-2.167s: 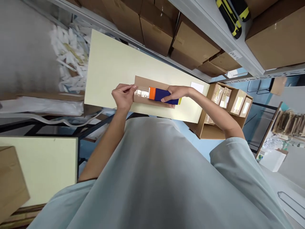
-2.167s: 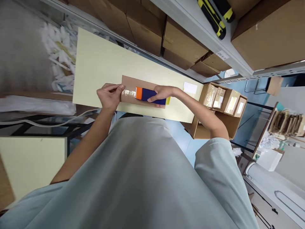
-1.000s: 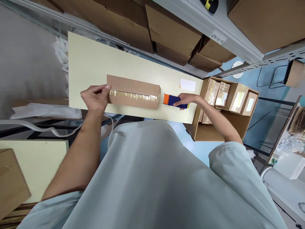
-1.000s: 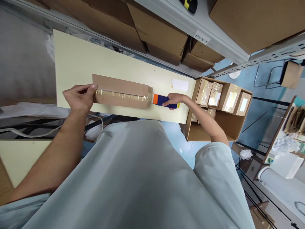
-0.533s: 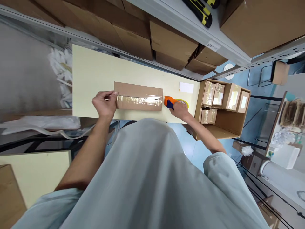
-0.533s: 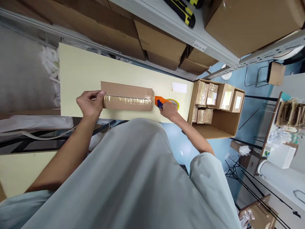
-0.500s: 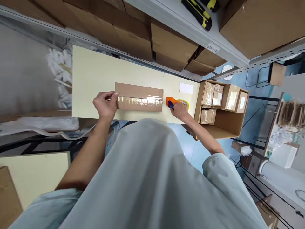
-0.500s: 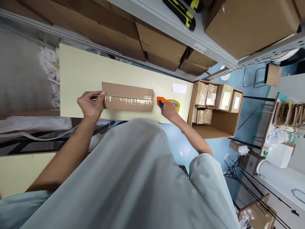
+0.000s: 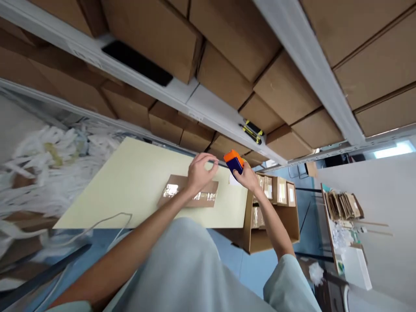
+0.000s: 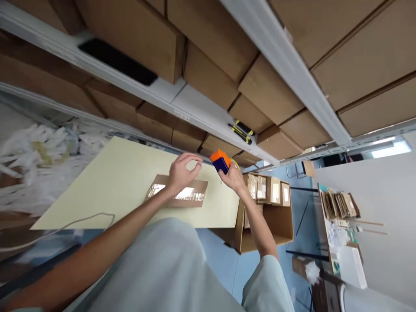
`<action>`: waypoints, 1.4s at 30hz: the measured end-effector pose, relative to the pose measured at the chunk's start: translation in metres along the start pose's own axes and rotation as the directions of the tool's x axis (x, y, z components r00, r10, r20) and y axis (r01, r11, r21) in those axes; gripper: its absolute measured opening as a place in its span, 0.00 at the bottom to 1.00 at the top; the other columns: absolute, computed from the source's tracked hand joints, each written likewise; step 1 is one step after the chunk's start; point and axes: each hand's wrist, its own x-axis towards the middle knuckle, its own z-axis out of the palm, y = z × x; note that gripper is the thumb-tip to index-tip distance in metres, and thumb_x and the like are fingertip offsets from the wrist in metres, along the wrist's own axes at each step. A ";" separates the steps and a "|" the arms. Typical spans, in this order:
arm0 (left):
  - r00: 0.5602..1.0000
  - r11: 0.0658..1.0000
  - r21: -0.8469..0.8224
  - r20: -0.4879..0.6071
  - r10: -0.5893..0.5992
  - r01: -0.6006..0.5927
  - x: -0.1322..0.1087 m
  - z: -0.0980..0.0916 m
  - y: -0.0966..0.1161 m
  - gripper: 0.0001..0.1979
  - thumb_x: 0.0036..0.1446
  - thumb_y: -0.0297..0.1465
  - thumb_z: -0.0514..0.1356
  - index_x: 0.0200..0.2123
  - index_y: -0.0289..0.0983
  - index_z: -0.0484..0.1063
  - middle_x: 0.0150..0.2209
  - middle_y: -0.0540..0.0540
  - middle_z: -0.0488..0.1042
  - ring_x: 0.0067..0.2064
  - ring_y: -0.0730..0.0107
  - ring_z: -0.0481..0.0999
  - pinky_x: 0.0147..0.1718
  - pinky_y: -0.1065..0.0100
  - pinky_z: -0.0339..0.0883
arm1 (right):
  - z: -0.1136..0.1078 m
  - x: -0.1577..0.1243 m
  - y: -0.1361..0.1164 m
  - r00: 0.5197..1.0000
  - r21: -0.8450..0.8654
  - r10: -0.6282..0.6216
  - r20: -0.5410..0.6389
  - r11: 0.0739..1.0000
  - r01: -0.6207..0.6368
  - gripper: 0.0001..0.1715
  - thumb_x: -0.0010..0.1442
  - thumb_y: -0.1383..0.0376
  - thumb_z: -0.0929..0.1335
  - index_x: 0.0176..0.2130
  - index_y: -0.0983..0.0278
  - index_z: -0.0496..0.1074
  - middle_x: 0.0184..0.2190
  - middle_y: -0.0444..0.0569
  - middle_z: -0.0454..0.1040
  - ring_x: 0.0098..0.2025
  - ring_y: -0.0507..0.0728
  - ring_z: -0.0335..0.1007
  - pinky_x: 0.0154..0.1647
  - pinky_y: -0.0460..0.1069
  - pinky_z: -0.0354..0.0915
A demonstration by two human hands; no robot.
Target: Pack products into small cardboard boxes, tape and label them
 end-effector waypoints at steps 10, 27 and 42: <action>0.993 0.994 -0.055 -0.086 0.085 -0.090 0.126 0.009 0.047 0.18 0.67 0.26 0.60 0.55 0.41 0.85 0.64 0.37 0.85 0.65 0.50 0.86 0.71 0.51 0.77 | -0.108 0.113 -0.109 0.857 -0.243 -0.446 -0.256 0.888 0.389 0.25 0.81 0.58 0.63 0.69 0.66 0.69 0.66 0.65 0.82 0.65 0.67 0.80 0.67 0.55 0.74; 0.877 0.838 0.265 -0.081 -0.474 0.477 -0.078 -0.116 -0.159 0.26 0.68 0.33 0.63 0.67 0.34 0.78 0.68 0.31 0.81 0.67 0.46 0.84 0.71 0.47 0.77 | 0.099 0.088 -0.027 0.738 0.208 -0.227 -0.636 0.870 0.447 0.42 0.84 0.50 0.55 0.84 0.71 0.56 0.82 0.72 0.63 0.86 0.71 0.58 0.87 0.74 0.55; 0.815 0.638 0.570 -0.102 -0.571 0.518 -0.139 -0.028 -0.139 0.61 0.61 0.58 0.75 0.80 0.25 0.57 0.72 0.14 0.68 0.78 0.19 0.66 0.77 0.32 0.62 | 0.278 -0.010 -0.044 0.959 0.605 0.282 -0.020 0.767 -0.213 0.69 0.71 0.31 0.72 0.84 0.75 0.51 0.80 0.80 0.65 0.76 0.82 0.74 0.72 0.71 0.75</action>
